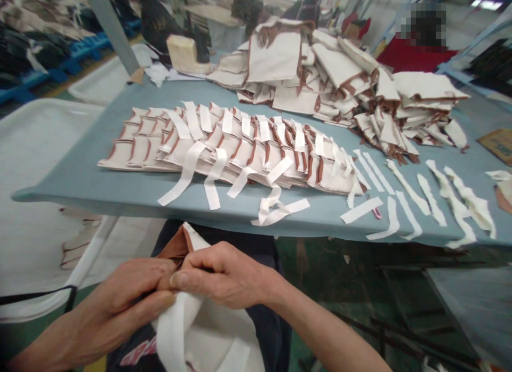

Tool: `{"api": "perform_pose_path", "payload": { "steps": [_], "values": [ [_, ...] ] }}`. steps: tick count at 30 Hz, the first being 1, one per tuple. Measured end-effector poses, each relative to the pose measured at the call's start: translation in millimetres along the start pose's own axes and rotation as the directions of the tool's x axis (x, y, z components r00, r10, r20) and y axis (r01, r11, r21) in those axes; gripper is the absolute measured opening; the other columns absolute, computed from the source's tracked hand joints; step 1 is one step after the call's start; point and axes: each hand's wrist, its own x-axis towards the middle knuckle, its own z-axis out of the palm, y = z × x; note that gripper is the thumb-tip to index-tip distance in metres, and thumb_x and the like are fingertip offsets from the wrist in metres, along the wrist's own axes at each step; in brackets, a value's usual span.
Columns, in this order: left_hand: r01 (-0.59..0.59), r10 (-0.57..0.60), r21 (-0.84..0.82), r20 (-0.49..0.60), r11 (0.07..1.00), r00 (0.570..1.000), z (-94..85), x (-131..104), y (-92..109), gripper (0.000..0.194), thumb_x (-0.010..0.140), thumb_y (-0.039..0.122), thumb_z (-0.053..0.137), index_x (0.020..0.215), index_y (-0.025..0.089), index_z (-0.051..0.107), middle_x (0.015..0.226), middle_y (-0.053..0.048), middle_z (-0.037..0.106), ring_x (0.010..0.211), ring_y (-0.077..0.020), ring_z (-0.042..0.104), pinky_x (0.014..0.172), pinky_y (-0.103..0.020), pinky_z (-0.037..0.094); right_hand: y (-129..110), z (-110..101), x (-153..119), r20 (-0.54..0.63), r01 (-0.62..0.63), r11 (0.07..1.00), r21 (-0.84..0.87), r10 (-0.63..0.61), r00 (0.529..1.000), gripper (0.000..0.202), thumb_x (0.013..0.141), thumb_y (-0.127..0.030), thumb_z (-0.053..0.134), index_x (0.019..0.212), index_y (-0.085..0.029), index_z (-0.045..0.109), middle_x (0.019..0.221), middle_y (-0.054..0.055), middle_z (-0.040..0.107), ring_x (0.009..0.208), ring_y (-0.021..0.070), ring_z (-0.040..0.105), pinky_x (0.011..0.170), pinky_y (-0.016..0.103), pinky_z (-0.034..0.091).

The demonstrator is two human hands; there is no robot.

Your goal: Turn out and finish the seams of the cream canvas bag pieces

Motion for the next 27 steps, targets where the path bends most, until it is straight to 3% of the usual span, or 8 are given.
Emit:
{"api": "perform_pose_path", "payload": {
  "steps": [3, 8, 12, 15, 18, 23, 25, 27],
  "values": [
    [-0.044, 0.045, -0.087, 0.006, 0.995, 0.999, -1.4, 2, -6, 0.043, 0.117, 0.036, 0.051, 0.076, 0.022, 0.051, 0.071, 0.006, 0.057, 0.066, -0.0113, 0.056, 0.067, -0.023, 0.041, 0, -4, 1, 0.001, 0.03, 0.998, 0.047, -0.03, 1.0, 0.068, 0.105, -0.08, 0.053, 0.079, -0.018, 0.06, 0.074, -0.003, 0.053, 0.068, 0.0112, 0.042, 0.064, 0.025, 0.037],
    [-0.022, 0.049, -0.33, 0.071, 0.944, 0.996, 2.4, 7, -16, 0.061, 0.111, 0.07, 0.05, 0.075, 0.021, 0.053, 0.071, 0.005, 0.053, 0.068, -0.0141, 0.052, 0.068, -0.027, 0.04, -2, -5, -1, 0.016, 0.022, 0.997, 0.069, -0.023, 1.0, 0.074, 0.106, -0.082, 0.047, 0.078, -0.016, 0.065, 0.078, 0.001, 0.06, 0.071, 0.0129, 0.049, 0.071, 0.027, 0.043],
    [0.045, 0.027, -0.44, 0.156, 0.897, 0.987, -0.8, 13, -18, 0.077, 0.105, 0.088, 0.028, 0.078, 0.021, 0.054, 0.078, 0.001, 0.052, 0.073, -0.0183, 0.047, 0.071, -0.032, 0.037, -7, -10, -5, -0.025, 0.02, 1.0, 0.009, -0.02, 0.999, 0.075, 0.106, -0.082, 0.047, 0.074, -0.016, 0.064, 0.073, 0.0, 0.057, 0.067, 0.0122, 0.046, 0.067, 0.026, 0.041],
    [0.097, -0.007, -0.43, 0.207, 0.898, 0.978, -4.7, 20, -19, 0.076, 0.106, 0.087, 0.023, 0.079, 0.022, 0.051, 0.082, 0.0, 0.052, 0.078, -0.0203, 0.049, 0.076, -0.033, 0.04, -10, -17, -9, -0.064, 0.019, 0.997, -0.075, -0.024, 0.998, 0.074, 0.106, -0.082, 0.046, 0.073, -0.017, 0.062, 0.069, -0.002, 0.053, 0.064, 0.0119, 0.043, 0.063, 0.026, 0.039],
    [0.149, -0.045, -0.369, 0.275, 0.918, 0.961, -2.8, 26, -23, 0.065, 0.113, 0.074, 0.03, 0.079, 0.022, 0.049, 0.085, -0.001, 0.057, 0.081, -0.0203, 0.053, 0.079, -0.033, 0.042, -10, -25, -13, -0.084, -0.008, 0.991, -0.134, -0.003, 0.996, 0.075, 0.106, -0.082, 0.045, 0.073, -0.017, 0.062, 0.069, -0.002, 0.053, 0.064, 0.012, 0.043, 0.062, 0.026, 0.037],
    [0.082, 0.013, -0.34, 0.268, 0.937, 0.963, 7.8, 36, -30, 0.053, 0.116, 0.057, 0.045, 0.076, 0.022, 0.047, 0.077, 0.003, 0.051, 0.071, -0.0151, 0.046, 0.067, -0.028, 0.037, -11, -28, -15, -0.034, -0.145, 0.949, -0.279, 0.141, 0.989, 0.065, 0.105, -0.074, 0.058, 0.068, -0.02, 0.052, 0.064, -0.006, 0.041, 0.059, 0.0104, 0.037, 0.056, 0.026, 0.028],
    [0.064, 0.029, -0.349, 0.255, 0.935, 0.967, 6.1, 41, -30, 0.058, 0.115, 0.063, 0.043, 0.075, 0.021, 0.049, 0.074, 0.004, 0.049, 0.068, -0.0144, 0.044, 0.064, -0.027, 0.036, -19, -26, -16, -0.032, -0.102, 0.913, -0.394, 0.097, 0.995, 0.06, 0.108, -0.061, 0.059, 0.066, -0.021, 0.046, 0.064, -0.006, 0.041, 0.06, 0.0105, 0.039, 0.058, 0.027, 0.029],
    [0.068, 0.029, -0.37, 0.252, 0.926, 0.967, -0.8, 46, -29, 0.066, 0.114, 0.07, 0.037, 0.079, 0.019, 0.06, 0.078, 0.002, 0.059, 0.072, -0.0157, 0.052, 0.069, -0.026, 0.042, -32, -24, -21, -0.043, 0.0, 0.867, -0.499, -0.025, 0.999, 0.051, 0.112, -0.046, 0.057, 0.068, -0.021, 0.049, 0.067, -0.004, 0.05, 0.064, 0.0113, 0.046, 0.065, 0.028, 0.034]
  ]
}}
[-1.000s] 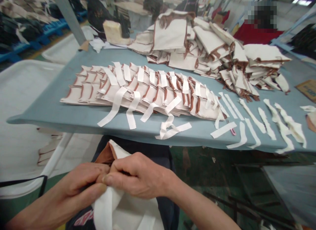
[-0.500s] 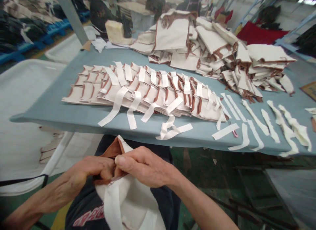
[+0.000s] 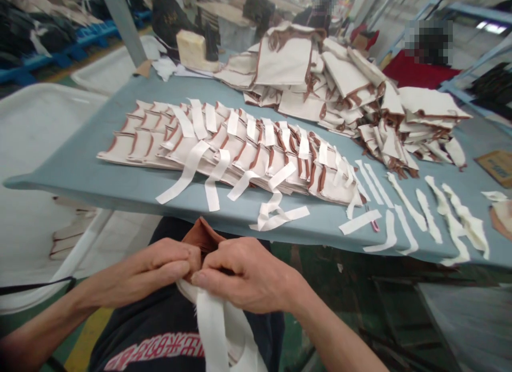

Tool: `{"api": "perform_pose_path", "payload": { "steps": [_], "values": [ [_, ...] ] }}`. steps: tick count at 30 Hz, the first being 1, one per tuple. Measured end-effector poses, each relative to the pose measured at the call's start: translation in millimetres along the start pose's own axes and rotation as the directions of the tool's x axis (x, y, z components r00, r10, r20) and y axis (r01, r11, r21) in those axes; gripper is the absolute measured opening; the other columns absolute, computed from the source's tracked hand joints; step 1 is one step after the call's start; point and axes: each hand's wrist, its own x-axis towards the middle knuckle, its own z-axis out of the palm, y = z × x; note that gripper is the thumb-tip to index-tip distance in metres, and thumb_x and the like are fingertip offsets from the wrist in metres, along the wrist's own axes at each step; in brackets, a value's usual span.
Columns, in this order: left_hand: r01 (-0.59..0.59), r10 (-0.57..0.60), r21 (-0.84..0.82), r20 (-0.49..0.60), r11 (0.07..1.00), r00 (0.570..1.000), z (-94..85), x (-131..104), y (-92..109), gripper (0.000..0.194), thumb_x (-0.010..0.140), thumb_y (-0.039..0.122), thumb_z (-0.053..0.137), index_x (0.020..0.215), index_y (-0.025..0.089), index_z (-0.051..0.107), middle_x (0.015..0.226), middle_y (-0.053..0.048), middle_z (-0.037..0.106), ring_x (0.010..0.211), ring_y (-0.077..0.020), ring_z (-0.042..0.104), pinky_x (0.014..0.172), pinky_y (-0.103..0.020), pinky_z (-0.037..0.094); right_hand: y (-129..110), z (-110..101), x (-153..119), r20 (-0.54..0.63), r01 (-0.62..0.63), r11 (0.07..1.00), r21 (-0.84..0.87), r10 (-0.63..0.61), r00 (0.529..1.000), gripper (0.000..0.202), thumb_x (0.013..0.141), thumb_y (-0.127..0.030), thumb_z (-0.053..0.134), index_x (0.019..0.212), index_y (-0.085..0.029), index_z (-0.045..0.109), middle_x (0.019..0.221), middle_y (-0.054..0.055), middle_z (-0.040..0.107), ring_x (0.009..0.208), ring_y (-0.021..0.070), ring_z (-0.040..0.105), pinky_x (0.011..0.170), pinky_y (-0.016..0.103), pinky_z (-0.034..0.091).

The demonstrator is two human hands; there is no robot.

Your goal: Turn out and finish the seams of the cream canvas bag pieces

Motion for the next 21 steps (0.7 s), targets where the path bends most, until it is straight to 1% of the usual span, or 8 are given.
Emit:
{"api": "perform_pose_path", "payload": {
  "steps": [2, 4, 7, 10, 12, 15, 17, 21],
  "values": [
    [0.015, -0.015, -0.017, -0.021, 1.0, 1.0, -9.1, 1, 6, 0.073, 0.113, 0.074, 0.032, 0.088, 0.017, 0.071, 0.085, -0.003, 0.07, 0.081, -0.0188, 0.061, 0.078, -0.027, 0.048, -13, -9, -8, -0.07, 0.095, 0.992, -0.078, -0.1, 0.992, 0.045, 0.115, -0.036, 0.053, 0.073, -0.021, 0.055, 0.07, -0.003, 0.057, 0.068, 0.0123, 0.05, 0.072, 0.029, 0.038],
    [0.033, -0.033, -0.005, -0.053, 0.999, 0.998, -17.5, 1, 11, 0.077, 0.112, 0.076, 0.031, 0.094, 0.016, 0.077, 0.089, -0.005, 0.076, 0.084, -0.0211, 0.066, 0.083, -0.028, 0.051, -21, -21, -18, -0.125, 0.099, 0.986, -0.131, -0.115, 0.985, 0.048, 0.118, -0.039, 0.049, 0.074, -0.021, 0.056, 0.069, -0.002, 0.057, 0.068, 0.0134, 0.05, 0.071, 0.029, 0.038],
    [0.038, -0.037, 0.019, -0.038, 0.999, 0.999, -24.7, 1, 18, 0.076, 0.113, 0.073, 0.034, 0.093, 0.015, 0.079, 0.088, -0.006, 0.078, 0.082, -0.0216, 0.068, 0.081, -0.028, 0.052, -17, -36, -29, -0.186, -0.028, 0.983, -0.18, -0.006, 0.983, 0.056, 0.119, -0.052, 0.045, 0.074, -0.021, 0.057, 0.071, -0.002, 0.057, 0.066, 0.0138, 0.048, 0.064, 0.029, 0.036],
    [-0.001, 0.001, -0.006, 0.036, 1.0, 0.999, -26.2, 4, 25, 0.07, 0.114, 0.066, 0.036, 0.094, 0.014, 0.079, 0.09, -0.007, 0.08, 0.083, -0.0222, 0.07, 0.081, -0.028, 0.053, 0, -41, -30, -0.225, -0.136, 0.968, -0.211, 0.087, 0.97, 0.057, 0.118, -0.059, 0.044, 0.079, -0.021, 0.059, 0.076, -0.001, 0.061, 0.07, 0.0149, 0.052, 0.068, 0.028, 0.039],
    [-0.014, 0.012, 0.041, 0.067, 0.999, 0.998, -26.8, 6, 31, 0.063, 0.115, 0.058, 0.039, 0.095, 0.015, 0.079, 0.089, -0.006, 0.08, 0.082, -0.0213, 0.07, 0.078, -0.027, 0.052, 11, -42, -27, -0.242, -0.182, 0.958, -0.221, 0.127, 0.962, 0.054, 0.117, -0.059, 0.045, 0.081, -0.021, 0.059, 0.078, 0.0, 0.062, 0.073, 0.0156, 0.054, 0.07, 0.028, 0.04],
    [-0.007, -0.004, 0.171, 0.065, 0.985, 0.998, -29.8, 10, 44, 0.036, 0.108, 0.04, 0.055, 0.099, 0.016, 0.081, 0.089, -0.005, 0.08, 0.081, -0.0202, 0.07, 0.074, -0.025, 0.05, 17, -44, -21, -0.25, -0.2, 0.953, -0.229, 0.141, 0.958, 0.048, 0.117, -0.052, 0.045, 0.083, -0.021, 0.058, 0.079, -0.001, 0.062, 0.075, 0.0162, 0.054, 0.072, 0.029, 0.041],
    [0.011, -0.025, 0.226, 0.056, 0.974, 0.998, -33.6, 13, 55, 0.023, 0.101, 0.03, 0.062, 0.101, 0.017, 0.081, 0.09, -0.004, 0.081, 0.08, -0.0196, 0.071, 0.071, -0.024, 0.05, 14, -48, -17, -0.254, -0.183, 0.955, -0.235, 0.121, 0.96, 0.043, 0.117, -0.049, 0.046, 0.085, -0.021, 0.058, 0.081, 0.0, 0.062, 0.077, 0.0168, 0.055, 0.073, 0.029, 0.041],
    [-0.03, 0.028, 0.288, 0.009, 0.957, 1.0, -42.8, 20, 78, 0.017, 0.097, 0.024, 0.064, 0.093, 0.019, 0.08, 0.084, -0.001, 0.078, 0.076, -0.0175, 0.068, 0.069, -0.023, 0.049, -6, -55, -10, -0.275, -0.099, 0.977, -0.188, 0.044, 0.96, 0.04, 0.116, -0.047, 0.048, 0.09, -0.021, 0.063, 0.086, 0.001, 0.068, 0.08, 0.0173, 0.059, 0.076, 0.028, 0.044]
  ]
}}
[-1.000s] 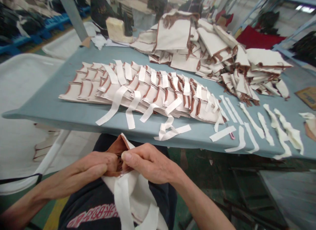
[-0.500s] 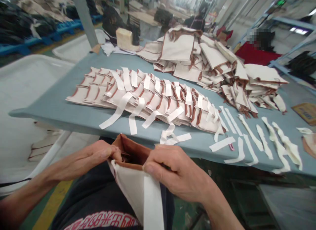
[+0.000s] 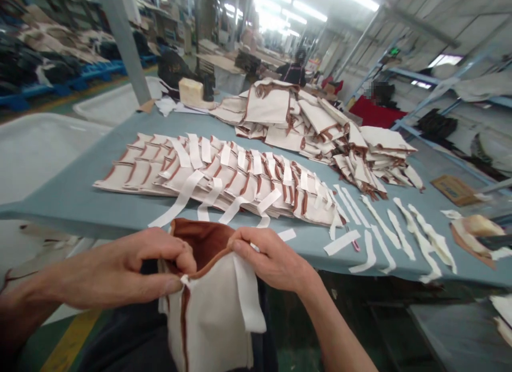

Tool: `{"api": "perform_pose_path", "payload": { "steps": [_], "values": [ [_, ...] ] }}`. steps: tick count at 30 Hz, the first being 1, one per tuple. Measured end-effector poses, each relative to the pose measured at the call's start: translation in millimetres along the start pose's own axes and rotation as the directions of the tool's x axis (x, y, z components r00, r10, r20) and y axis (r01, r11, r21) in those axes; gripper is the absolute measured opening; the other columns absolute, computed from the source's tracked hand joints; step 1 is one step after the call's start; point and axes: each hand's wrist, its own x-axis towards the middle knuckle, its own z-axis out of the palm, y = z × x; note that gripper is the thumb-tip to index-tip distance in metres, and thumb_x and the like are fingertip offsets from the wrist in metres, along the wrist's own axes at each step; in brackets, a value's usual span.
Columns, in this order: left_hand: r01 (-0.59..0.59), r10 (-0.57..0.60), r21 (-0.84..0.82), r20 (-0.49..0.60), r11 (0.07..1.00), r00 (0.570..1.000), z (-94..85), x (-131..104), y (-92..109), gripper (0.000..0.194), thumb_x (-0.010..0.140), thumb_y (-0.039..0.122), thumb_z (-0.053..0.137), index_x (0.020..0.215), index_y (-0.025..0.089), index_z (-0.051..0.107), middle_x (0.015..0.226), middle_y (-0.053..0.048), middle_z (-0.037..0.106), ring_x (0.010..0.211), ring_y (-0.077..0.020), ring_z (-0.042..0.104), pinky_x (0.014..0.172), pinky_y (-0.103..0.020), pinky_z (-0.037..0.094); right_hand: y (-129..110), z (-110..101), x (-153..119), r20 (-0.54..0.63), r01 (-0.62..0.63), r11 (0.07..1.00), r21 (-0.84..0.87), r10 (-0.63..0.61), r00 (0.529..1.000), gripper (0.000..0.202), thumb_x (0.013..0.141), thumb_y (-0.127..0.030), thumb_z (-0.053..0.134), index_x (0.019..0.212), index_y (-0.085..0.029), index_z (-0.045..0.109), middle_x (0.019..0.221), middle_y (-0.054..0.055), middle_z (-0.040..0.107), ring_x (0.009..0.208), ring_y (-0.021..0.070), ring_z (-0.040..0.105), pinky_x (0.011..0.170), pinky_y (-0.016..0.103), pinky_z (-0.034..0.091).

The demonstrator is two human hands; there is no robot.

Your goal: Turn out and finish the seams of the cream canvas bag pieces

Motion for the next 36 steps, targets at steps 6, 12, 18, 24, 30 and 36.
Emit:
{"api": "perform_pose_path", "payload": {
  "steps": [6, 12, 18, 24, 30, 36],
  "values": [
    [-0.014, 0.015, 0.009, -0.113, 1.0, 0.993, -9.1, 4, 15, 0.015, 0.091, 0.019, 0.061, 0.081, 0.02, 0.072, 0.084, 0.001, 0.072, 0.075, -0.0158, 0.062, 0.067, -0.021, 0.049, -29, 20, 6, -0.152, 0.248, 0.964, 0.093, -0.233, 0.961, 0.044, 0.098, -0.064, 0.076, 0.096, -0.02, 0.071, 0.09, 0.001, 0.074, 0.079, 0.0166, 0.063, 0.076, 0.026, 0.047],
    [0.041, -0.042, -0.014, -0.123, 0.999, 0.992, -4.8, -4, 11, 0.016, 0.092, 0.024, 0.064, 0.082, 0.019, 0.075, 0.078, 0.001, 0.068, 0.072, -0.0154, 0.06, 0.062, -0.021, 0.046, -31, 37, 14, -0.121, 0.2, 0.969, 0.142, -0.184, 0.976, 0.027, 0.097, -0.042, 0.079, 0.083, -0.02, 0.068, 0.078, -0.002, 0.069, 0.069, 0.0129, 0.057, 0.069, 0.024, 0.043],
    [0.056, -0.059, -0.048, -0.05, 0.997, 0.997, -5.9, -8, 7, 0.021, 0.098, 0.031, 0.064, 0.089, 0.02, 0.079, 0.081, 0.0, 0.071, 0.074, -0.0161, 0.062, 0.065, -0.022, 0.048, -24, 32, 15, 0.004, 0.115, 0.95, 0.291, -0.122, 0.993, 0.034, 0.099, -0.048, 0.079, 0.084, -0.019, 0.069, 0.078, -0.002, 0.067, 0.068, 0.0125, 0.054, 0.068, 0.023, 0.044],
    [0.035, -0.038, -0.051, -0.057, 0.998, 0.998, -6.9, -9, 2, 0.022, 0.098, 0.031, 0.063, 0.085, 0.02, 0.077, 0.079, 0.001, 0.069, 0.073, -0.0151, 0.06, 0.067, -0.022, 0.048, -26, 35, 16, 0.003, 0.15, 0.955, 0.256, -0.156, 0.988, 0.025, 0.102, -0.038, 0.074, 0.087, -0.019, 0.07, 0.079, -0.002, 0.068, 0.068, 0.012, 0.055, 0.067, 0.023, 0.044],
    [0.083, -0.084, -0.015, -0.128, 0.996, 0.988, -3.0, -13, 1, 0.021, 0.093, 0.026, 0.062, 0.084, 0.019, 0.079, 0.074, 0.0, 0.07, 0.07, -0.0165, 0.062, 0.064, -0.024, 0.048, -42, 43, 11, -0.166, 0.256, 0.965, -0.062, -0.263, 0.95, 0.007, 0.097, -0.022, 0.07, 0.091, -0.02, 0.071, 0.085, 0.002, 0.076, 0.076, 0.0156, 0.066, 0.073, 0.025, 0.047],
    [0.114, -0.105, 0.042, -0.177, 0.993, 0.979, 0.7, -18, 6, 0.02, 0.09, 0.023, 0.061, 0.084, 0.021, 0.08, 0.08, 0.001, 0.077, 0.075, -0.0167, 0.066, 0.066, -0.023, 0.049, -46, 47, 11, -0.223, 0.267, 0.95, -0.163, -0.299, 0.928, 0.009, 0.09, -0.015, 0.069, 0.083, -0.021, 0.069, 0.077, 0.001, 0.076, 0.069, 0.015, 0.066, 0.068, 0.025, 0.045]
  ]
}}
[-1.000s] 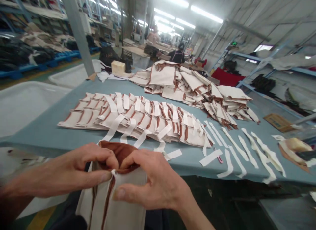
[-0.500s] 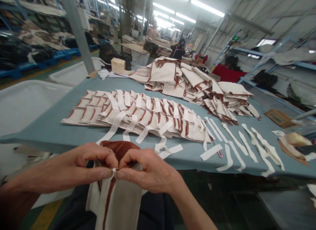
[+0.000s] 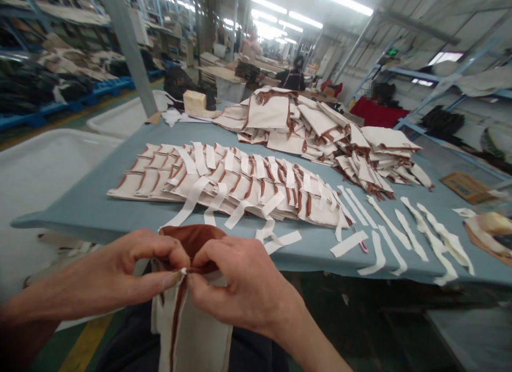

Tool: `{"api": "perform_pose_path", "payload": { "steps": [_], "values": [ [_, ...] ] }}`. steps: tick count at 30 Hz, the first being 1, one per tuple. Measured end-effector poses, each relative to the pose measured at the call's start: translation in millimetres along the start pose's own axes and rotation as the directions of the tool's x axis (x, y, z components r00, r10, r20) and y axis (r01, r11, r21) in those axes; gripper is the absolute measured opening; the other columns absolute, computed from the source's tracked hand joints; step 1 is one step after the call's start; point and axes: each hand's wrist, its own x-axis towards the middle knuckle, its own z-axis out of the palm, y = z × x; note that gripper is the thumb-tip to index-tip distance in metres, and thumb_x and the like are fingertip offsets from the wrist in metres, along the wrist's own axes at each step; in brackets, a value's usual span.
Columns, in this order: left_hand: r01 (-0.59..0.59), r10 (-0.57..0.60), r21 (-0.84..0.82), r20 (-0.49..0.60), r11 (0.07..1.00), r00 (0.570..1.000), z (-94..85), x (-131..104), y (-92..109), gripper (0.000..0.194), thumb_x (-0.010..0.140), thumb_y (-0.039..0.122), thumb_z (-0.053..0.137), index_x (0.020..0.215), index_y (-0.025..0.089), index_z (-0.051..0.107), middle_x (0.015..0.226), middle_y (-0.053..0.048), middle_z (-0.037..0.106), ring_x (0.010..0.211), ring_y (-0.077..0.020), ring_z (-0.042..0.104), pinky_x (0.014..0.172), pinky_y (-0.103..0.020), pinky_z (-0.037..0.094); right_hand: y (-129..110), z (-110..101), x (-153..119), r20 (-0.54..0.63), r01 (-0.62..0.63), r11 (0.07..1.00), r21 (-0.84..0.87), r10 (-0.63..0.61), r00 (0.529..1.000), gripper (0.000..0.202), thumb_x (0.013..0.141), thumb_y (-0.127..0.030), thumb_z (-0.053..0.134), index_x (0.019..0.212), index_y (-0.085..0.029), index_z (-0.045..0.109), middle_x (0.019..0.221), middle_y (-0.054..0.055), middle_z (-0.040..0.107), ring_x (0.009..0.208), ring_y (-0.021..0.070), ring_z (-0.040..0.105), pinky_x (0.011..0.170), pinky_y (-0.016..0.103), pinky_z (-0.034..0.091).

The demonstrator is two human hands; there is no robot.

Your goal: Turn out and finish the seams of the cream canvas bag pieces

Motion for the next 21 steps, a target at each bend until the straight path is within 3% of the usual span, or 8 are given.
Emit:
{"api": "perform_pose_path", "payload": {
  "steps": [4, 9, 15, 17, 21],
  "values": [
    [0.011, -0.009, 0.075, -0.03, 0.997, 1.0, 3.5, -2, -1, 0.013, 0.085, 0.021, 0.063, 0.078, 0.021, 0.075, 0.074, 0.004, 0.075, 0.07, -0.0148, 0.064, 0.063, -0.022, 0.044, 5, 5, 0, 0.021, -0.073, 0.993, 0.09, 0.072, 0.997, 0.013, 0.09, -0.016, 0.069, 0.079, -0.021, 0.069, 0.072, -0.001, 0.073, 0.063, 0.0119, 0.063, 0.062, 0.023, 0.041],
    [0.052, -0.04, 0.14, -0.085, 0.989, 0.996, 7.0, -1, -1, 0.02, 0.087, 0.022, 0.059, 0.077, 0.021, 0.076, 0.071, 0.004, 0.074, 0.069, -0.0142, 0.065, 0.064, -0.023, 0.042, 11, 13, -1, 0.021, -0.127, 0.985, 0.12, 0.125, 0.992, 0.012, 0.093, -0.018, 0.067, 0.082, -0.02, 0.07, 0.073, -0.001, 0.072, 0.063, 0.0114, 0.062, 0.061, 0.023, 0.039],
    [0.16, -0.154, 0.027, -0.165, 0.987, 0.974, 18.6, 2, -9, 0.021, 0.086, 0.025, 0.059, 0.075, 0.021, 0.076, 0.072, 0.003, 0.075, 0.067, -0.0153, 0.065, 0.062, -0.024, 0.045, 22, 22, 0, 0.025, -0.207, 0.96, 0.189, 0.206, 0.978, 0.012, 0.093, -0.02, 0.066, 0.081, -0.021, 0.065, 0.073, -0.002, 0.07, 0.065, 0.013, 0.063, 0.061, 0.024, 0.041],
    [0.169, -0.162, 0.018, -0.208, 0.985, 0.965, 22.2, 0, -10, 0.022, 0.086, 0.026, 0.059, 0.074, 0.021, 0.076, 0.071, 0.003, 0.074, 0.065, -0.0151, 0.064, 0.061, -0.024, 0.045, 25, 24, -1, -0.03, -0.151, 0.976, 0.156, 0.157, 0.987, 0.008, 0.094, -0.02, 0.068, 0.086, -0.022, 0.067, 0.079, 0.0, 0.074, 0.071, 0.015, 0.067, 0.066, 0.025, 0.046],
    [0.102, -0.075, 0.099, -0.251, 0.99, 0.965, 24.8, -4, -6, 0.024, 0.088, 0.022, 0.058, 0.076, 0.022, 0.079, 0.069, 0.005, 0.075, 0.065, -0.0132, 0.066, 0.064, -0.024, 0.045, 20, 21, -4, -0.165, 0.066, 0.997, -0.031, -0.07, 0.984, 0.008, 0.095, -0.013, 0.069, 0.098, -0.021, 0.069, 0.098, 0.005, 0.08, 0.092, 0.0206, 0.074, 0.083, 0.031, 0.054]
  ]
}}
